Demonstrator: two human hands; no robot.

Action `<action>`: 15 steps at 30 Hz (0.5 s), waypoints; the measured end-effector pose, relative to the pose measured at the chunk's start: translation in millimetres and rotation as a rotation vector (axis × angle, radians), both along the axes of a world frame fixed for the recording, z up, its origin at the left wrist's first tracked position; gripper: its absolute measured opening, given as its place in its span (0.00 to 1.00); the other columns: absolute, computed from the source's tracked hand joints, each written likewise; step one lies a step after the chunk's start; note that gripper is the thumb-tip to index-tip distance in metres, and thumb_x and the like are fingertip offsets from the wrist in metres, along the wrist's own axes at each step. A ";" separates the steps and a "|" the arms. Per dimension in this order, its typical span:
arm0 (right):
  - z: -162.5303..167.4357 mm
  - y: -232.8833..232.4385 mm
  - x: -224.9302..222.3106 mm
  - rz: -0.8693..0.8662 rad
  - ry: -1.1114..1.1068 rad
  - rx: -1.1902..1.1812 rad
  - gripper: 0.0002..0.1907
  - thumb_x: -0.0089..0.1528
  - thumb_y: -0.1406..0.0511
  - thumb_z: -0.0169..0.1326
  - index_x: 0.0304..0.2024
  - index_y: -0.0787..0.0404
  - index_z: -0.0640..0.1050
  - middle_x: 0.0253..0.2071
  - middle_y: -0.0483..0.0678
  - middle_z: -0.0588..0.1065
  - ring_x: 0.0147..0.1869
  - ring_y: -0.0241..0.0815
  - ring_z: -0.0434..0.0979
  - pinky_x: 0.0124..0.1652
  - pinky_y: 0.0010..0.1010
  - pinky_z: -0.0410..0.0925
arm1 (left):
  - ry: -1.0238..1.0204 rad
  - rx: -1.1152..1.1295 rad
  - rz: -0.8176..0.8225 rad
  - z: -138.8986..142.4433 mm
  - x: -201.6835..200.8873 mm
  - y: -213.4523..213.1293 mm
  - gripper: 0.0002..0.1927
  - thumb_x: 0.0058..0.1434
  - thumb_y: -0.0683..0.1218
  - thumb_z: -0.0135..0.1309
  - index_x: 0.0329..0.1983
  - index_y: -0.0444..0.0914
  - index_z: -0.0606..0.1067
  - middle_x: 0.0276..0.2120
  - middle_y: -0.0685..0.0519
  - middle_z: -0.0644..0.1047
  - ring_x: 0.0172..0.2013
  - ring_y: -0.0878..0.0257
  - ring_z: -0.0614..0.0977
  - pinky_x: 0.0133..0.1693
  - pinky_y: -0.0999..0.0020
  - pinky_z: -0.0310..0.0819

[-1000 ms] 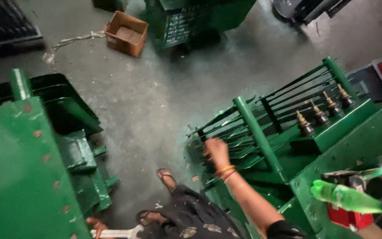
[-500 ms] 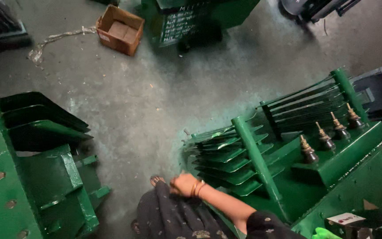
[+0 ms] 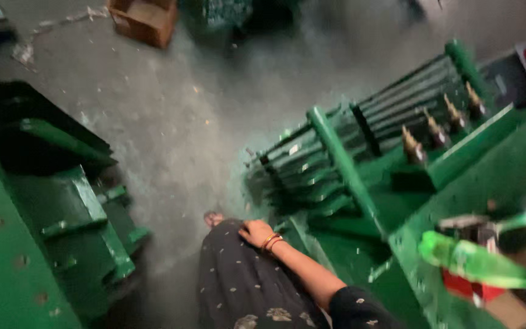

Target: The person uses two open-ended wrenches to tighten bolts on a green metal machine plate. They systematically move from one bolt to the next, applying torque with both hands to secure the fasteners.

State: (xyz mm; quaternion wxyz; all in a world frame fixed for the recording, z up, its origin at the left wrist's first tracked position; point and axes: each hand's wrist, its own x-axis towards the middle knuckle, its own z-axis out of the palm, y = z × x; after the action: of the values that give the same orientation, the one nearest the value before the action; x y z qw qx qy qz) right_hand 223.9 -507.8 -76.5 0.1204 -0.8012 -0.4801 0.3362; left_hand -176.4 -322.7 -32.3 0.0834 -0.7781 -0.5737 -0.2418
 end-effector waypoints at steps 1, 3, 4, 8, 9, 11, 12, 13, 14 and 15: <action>-5.2 -14.2 -16.5 0.001 -0.002 0.011 0.17 0.63 0.54 0.54 0.40 0.61 0.79 0.37 0.59 0.79 0.43 0.64 0.79 0.44 0.52 0.71 | 0.031 -0.004 -0.025 1.9 -10.9 -6.0 0.15 0.75 0.45 0.51 0.63 0.38 0.75 0.58 0.40 0.72 0.53 0.45 0.72 0.56 0.50 0.69; -20.4 -35.1 -48.9 0.013 -0.079 -0.074 0.18 0.64 0.52 0.54 0.39 0.61 0.80 0.37 0.60 0.79 0.43 0.64 0.79 0.44 0.52 0.71 | 0.062 -0.011 -0.091 5.3 -32.4 -18.2 0.15 0.76 0.45 0.50 0.63 0.39 0.75 0.57 0.40 0.72 0.52 0.45 0.72 0.56 0.49 0.68; -28.7 -48.2 -67.1 0.037 -0.100 -0.128 0.19 0.64 0.52 0.54 0.39 0.61 0.80 0.37 0.60 0.79 0.43 0.63 0.80 0.44 0.52 0.72 | 0.081 -0.026 -0.127 5.5 -39.5 -26.3 0.15 0.76 0.46 0.50 0.63 0.39 0.75 0.57 0.40 0.73 0.52 0.45 0.72 0.56 0.48 0.68; -75.5 -84.8 -119.6 0.031 0.001 -0.098 0.19 0.64 0.52 0.53 0.44 0.60 0.80 0.38 0.62 0.79 0.42 0.66 0.79 0.43 0.54 0.71 | 0.118 -0.100 -0.137 14.6 -53.1 -42.0 0.15 0.77 0.47 0.53 0.64 0.41 0.78 0.58 0.42 0.73 0.55 0.43 0.72 0.57 0.45 0.67; -90.2 -93.7 -131.2 0.029 0.035 -0.129 0.19 0.64 0.52 0.53 0.43 0.59 0.80 0.38 0.62 0.79 0.42 0.65 0.80 0.44 0.53 0.72 | 0.126 -0.108 -0.124 19.1 -51.4 -40.6 0.16 0.76 0.47 0.55 0.65 0.42 0.80 0.60 0.44 0.73 0.59 0.43 0.73 0.58 0.42 0.66; -125.1 -101.3 -142.3 0.009 0.078 -0.171 0.18 0.63 0.53 0.53 0.43 0.58 0.81 0.38 0.61 0.80 0.44 0.64 0.80 0.45 0.53 0.72 | 0.005 -0.130 -0.206 36.1 -46.2 -37.7 0.15 0.77 0.43 0.49 0.63 0.37 0.77 0.65 0.40 0.71 0.66 0.40 0.70 0.63 0.44 0.63; -143.7 -104.1 -147.8 -0.009 0.107 -0.209 0.17 0.64 0.53 0.53 0.43 0.58 0.81 0.38 0.61 0.80 0.44 0.64 0.80 0.46 0.52 0.72 | -0.064 -0.138 -0.252 44.6 -40.5 -34.7 0.15 0.77 0.41 0.46 0.63 0.35 0.76 0.68 0.38 0.70 0.69 0.39 0.69 0.66 0.44 0.62; -162.8 -107.2 -150.9 -0.030 0.130 -0.251 0.17 0.64 0.53 0.53 0.43 0.58 0.81 0.38 0.62 0.80 0.44 0.64 0.80 0.46 0.52 0.72 | -0.083 -0.145 -0.258 53.9 -34.6 -32.8 0.15 0.75 0.41 0.45 0.61 0.33 0.75 0.66 0.36 0.71 0.68 0.37 0.70 0.66 0.43 0.63; -181.1 -110.9 -151.9 -0.052 0.150 -0.296 0.17 0.65 0.53 0.52 0.42 0.58 0.81 0.39 0.62 0.79 0.45 0.64 0.80 0.46 0.52 0.72 | -0.105 -0.155 -0.264 62.4 -28.5 -31.7 0.15 0.74 0.40 0.44 0.59 0.31 0.75 0.64 0.35 0.72 0.66 0.35 0.70 0.66 0.42 0.63; -201.5 -112.6 -152.9 -0.061 0.160 -0.350 0.16 0.64 0.53 0.53 0.43 0.56 0.82 0.39 0.61 0.80 0.45 0.63 0.80 0.46 0.52 0.72 | -0.129 -0.164 -0.269 67.8 -22.6 -28.4 0.16 0.72 0.39 0.43 0.58 0.29 0.75 0.62 0.33 0.73 0.65 0.32 0.71 0.65 0.41 0.64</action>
State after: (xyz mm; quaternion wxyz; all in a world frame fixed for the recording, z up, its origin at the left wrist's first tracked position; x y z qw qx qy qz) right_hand 71.0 -620.4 -278.0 0.0270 -0.7947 -0.3788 0.4736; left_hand -199.0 -351.1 35.5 -0.0503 -0.8350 -0.4863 -0.2525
